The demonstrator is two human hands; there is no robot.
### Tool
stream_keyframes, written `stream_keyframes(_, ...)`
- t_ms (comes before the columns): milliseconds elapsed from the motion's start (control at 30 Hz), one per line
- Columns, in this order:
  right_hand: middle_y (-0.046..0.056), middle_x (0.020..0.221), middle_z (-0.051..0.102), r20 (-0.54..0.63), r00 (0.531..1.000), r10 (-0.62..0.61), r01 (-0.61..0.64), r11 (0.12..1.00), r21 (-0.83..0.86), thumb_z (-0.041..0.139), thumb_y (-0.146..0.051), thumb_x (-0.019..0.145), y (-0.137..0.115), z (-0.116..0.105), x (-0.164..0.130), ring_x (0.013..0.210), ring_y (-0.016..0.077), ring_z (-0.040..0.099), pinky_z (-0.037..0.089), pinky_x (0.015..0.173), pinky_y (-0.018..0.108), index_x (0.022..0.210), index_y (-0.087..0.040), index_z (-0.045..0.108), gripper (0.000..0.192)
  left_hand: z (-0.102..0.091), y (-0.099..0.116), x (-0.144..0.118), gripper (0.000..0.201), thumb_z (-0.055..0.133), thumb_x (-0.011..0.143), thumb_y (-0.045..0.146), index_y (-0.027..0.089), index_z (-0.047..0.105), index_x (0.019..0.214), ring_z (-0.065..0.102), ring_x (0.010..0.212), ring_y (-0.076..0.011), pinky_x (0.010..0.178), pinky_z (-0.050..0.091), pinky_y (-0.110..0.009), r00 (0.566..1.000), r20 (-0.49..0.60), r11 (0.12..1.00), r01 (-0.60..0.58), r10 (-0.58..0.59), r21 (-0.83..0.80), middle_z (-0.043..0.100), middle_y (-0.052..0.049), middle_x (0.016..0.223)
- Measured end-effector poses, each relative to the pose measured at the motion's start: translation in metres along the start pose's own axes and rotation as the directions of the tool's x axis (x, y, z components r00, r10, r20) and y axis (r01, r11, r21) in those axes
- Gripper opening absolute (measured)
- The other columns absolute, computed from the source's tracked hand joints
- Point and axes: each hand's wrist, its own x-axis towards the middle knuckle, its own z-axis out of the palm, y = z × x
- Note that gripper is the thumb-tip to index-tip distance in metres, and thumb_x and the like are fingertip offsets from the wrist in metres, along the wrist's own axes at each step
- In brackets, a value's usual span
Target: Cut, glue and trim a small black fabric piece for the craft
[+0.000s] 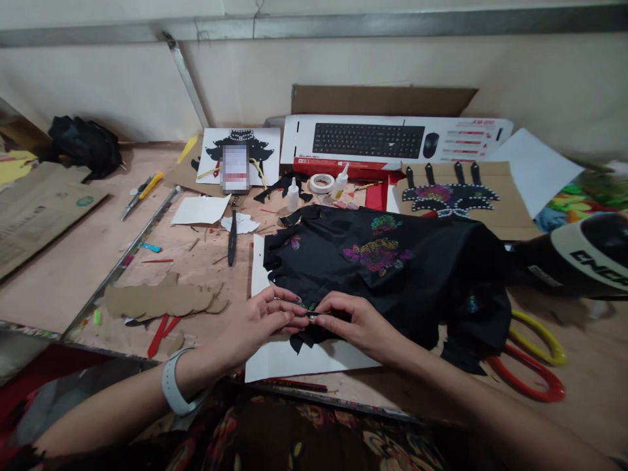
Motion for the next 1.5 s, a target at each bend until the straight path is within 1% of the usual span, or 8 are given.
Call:
stream_keyframes(100, 0.001, 0.072, 0.062, 0.051, 0.991, 0.123, -0.127, 0.989, 0.082, 0.056, -0.04, 0.09, -0.002, -0.007, 0.001, 0.066, 0.0132, 0.057, 0.045, 0.062, 0.024, 0.084, -0.017, 0.067, 0.026, -0.002, -0.001, -0.004, 0.03, 0.067, 0.081, 0.033, 0.015, 0.056, 0.103, 0.068, 0.096, -0.0224, 0.08, 0.055, -0.034, 0.999, 0.029, 0.981, -0.037, 0.032, 0.193, 0.066, -0.013, 0.108)
stream_keyframes(167, 0.0, 0.069, 0.059, 0.105, 0.977, 0.184, -0.192, 0.978, 0.075, 0.051, -0.041, 0.092, -0.003, -0.009, 0.001, 0.061, 0.0121, 0.055, 0.044, 0.057, 0.023, 0.084, -0.016, 0.066, 0.03, -0.004, -0.002, -0.008, 0.027, 0.057, 0.088, 0.032, 0.016, 0.056, 0.11, 0.068, 0.091, -0.0212, 0.074, 0.056, -0.033, 0.984, 0.063, 0.859, -0.178, 0.168, 0.481, 0.066, -0.013, 0.107)
stream_keyframes(267, 0.0, 0.068, 0.058, 0.103, 0.97, 0.222, -0.221, 0.975, -0.015, 0.052, -0.04, 0.091, -0.002, -0.006, 0.0, 0.058, 0.0112, 0.052, 0.042, 0.053, 0.022, 0.08, -0.016, 0.067, 0.031, -0.009, -0.004, -0.016, 0.031, 0.048, 0.093, 0.024, 0.017, 0.056, 0.122, 0.065, 0.097, -0.0218, 0.083, 0.054, -0.036, 0.861, 0.282, 0.361, -0.446, 0.423, 0.819, 0.066, -0.013, 0.112)
stream_keyframes(333, 0.0, 0.067, 0.058, 0.061, 0.973, 0.223, -0.22, 0.974, -0.051, 0.053, -0.039, 0.09, -0.001, -0.001, 0.0, 0.055, 0.0106, 0.05, 0.04, 0.05, 0.021, 0.08, -0.016, 0.068, 0.029, -0.011, -0.005, -0.019, 0.034, 0.045, 0.093, 0.018, 0.017, 0.056, 0.126, 0.061, 0.105, -0.024, 0.089, 0.052, -0.038, 0.775, 0.453, 0.052, -0.526, 0.442, 0.849, 0.064, -0.014, 0.118)
stream_keyframes(400, 0.0, 0.065, 0.059, 0.017, 0.974, 0.224, -0.223, 0.974, -0.041, 0.054, -0.037, 0.089, -0.001, 0.005, 0.0, 0.052, 0.0099, 0.049, 0.038, 0.048, 0.021, 0.08, -0.016, 0.069, 0.027, -0.012, -0.007, -0.021, 0.036, 0.045, 0.093, 0.015, 0.014, 0.055, 0.127, 0.061, 0.105, -0.0254, 0.088, 0.053, -0.039, 0.741, 0.549, -0.134, -0.544, 0.387, 0.829, 0.063, -0.016, 0.12)
stream_keyframes(500, 0.0, 0.063, 0.061, -0.025, 0.967, 0.255, -0.254, 0.967, 0.021, 0.055, -0.032, 0.087, 0.001, 0.011, 0.001, 0.048, 0.0092, 0.051, 0.039, 0.045, 0.02, 0.081, -0.016, 0.067, 0.02, -0.011, -0.009, -0.02, 0.034, 0.044, 0.092, 0.013, 0.009, 0.056, 0.124, 0.063, 0.1, -0.0265, 0.084, 0.054, -0.04, 0.726, 0.616, -0.283, -0.548, 0.306, 0.787, 0.064, -0.018, 0.116)
stream_keyframes(1033, -0.004, 0.062, 0.057, 0.06, 0.962, 0.266, -0.269, 0.961, 0.065, 0.058, -0.029, 0.087, 0.005, 0.01, 0.003, 0.047, 0.0073, 0.052, 0.04, 0.044, 0.018, 0.084, -0.017, 0.06, 0.012, -0.002, -0.004, -0.014, 0.031, 0.042, 0.093, 0.015, 0.008, 0.057, 0.12, 0.063, 0.087, -0.0266, 0.071, 0.054, -0.04, 0.76, 0.607, -0.399, -0.495, 0.231, 0.772, 0.066, -0.015, 0.101)
stream_keyframes(1500, -0.003, 0.064, 0.06, 0.063, 0.954, 0.294, -0.3, 0.947, 0.117, 0.059, -0.029, 0.085, 0.003, 0.011, 0.004, 0.043, 0.0064, 0.048, 0.037, 0.041, 0.018, 0.082, -0.018, 0.056, 0.012, -0.008, -0.005, -0.014, 0.021, 0.05, 0.091, 0.015, 0.01, 0.065, 0.105, 0.064, 0.086, -0.0256, 0.07, 0.056, -0.04, 0.678, 0.645, -0.4, -0.514, 0.353, 0.759, 0.067, -0.012, 0.096)
